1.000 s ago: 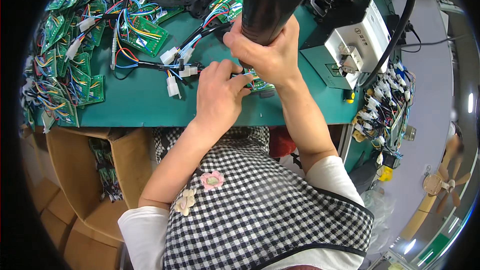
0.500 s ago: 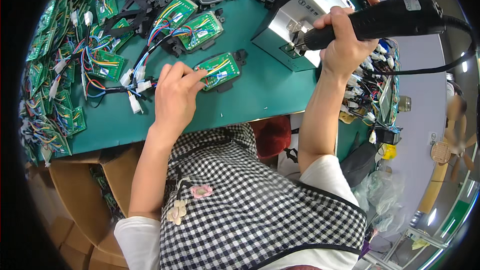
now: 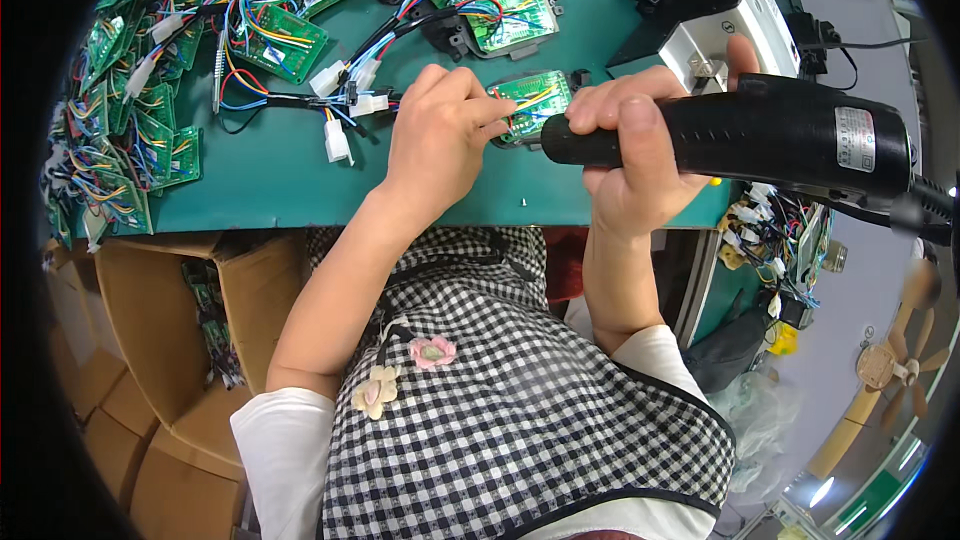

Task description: The person attaches plastic components to green circuit boards using an electric screwdriver.

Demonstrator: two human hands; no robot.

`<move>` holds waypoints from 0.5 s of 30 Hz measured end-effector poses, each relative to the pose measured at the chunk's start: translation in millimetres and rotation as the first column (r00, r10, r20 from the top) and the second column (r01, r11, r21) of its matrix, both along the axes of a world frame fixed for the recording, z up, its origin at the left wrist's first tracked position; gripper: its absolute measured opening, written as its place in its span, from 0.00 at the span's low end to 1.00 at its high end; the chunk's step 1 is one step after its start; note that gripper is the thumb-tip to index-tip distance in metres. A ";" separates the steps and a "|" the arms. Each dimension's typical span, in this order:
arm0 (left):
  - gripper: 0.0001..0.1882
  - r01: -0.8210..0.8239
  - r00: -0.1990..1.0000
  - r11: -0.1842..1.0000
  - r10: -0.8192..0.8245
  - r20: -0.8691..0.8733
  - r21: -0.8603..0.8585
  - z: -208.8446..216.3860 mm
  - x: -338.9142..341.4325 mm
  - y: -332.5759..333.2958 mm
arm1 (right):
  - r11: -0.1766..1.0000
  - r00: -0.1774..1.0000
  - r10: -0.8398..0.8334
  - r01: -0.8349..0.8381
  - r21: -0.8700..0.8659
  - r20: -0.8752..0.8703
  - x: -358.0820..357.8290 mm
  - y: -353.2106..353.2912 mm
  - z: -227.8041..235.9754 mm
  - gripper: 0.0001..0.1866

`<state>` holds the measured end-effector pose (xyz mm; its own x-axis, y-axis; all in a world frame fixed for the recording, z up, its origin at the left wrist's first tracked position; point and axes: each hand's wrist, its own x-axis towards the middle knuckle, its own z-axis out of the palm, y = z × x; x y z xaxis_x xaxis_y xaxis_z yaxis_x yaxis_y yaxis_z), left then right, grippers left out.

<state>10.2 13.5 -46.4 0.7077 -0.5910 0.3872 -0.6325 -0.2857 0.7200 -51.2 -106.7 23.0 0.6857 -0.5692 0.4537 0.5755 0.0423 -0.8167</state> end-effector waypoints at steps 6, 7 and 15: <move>0.11 -0.024 1.000 1.000 0.024 -0.020 0.006 1.1 -2.6 -0.8 | 0.991 0.994 0.010 -0.025 -0.129 -0.109 9.7 -1.6 -9.5 0.40; 0.11 -0.020 1.000 1.000 0.020 -0.015 0.005 1.6 -2.6 -0.5 | 0.991 0.990 0.021 -0.038 -0.125 -0.140 13.0 -0.6 -10.8 0.37; 0.08 -0.036 0.999 0.998 0.034 0.026 0.054 2.7 -2.3 -1.2 | 0.845 0.878 0.410 -0.467 -0.259 -0.246 20.0 -15.2 -15.7 0.36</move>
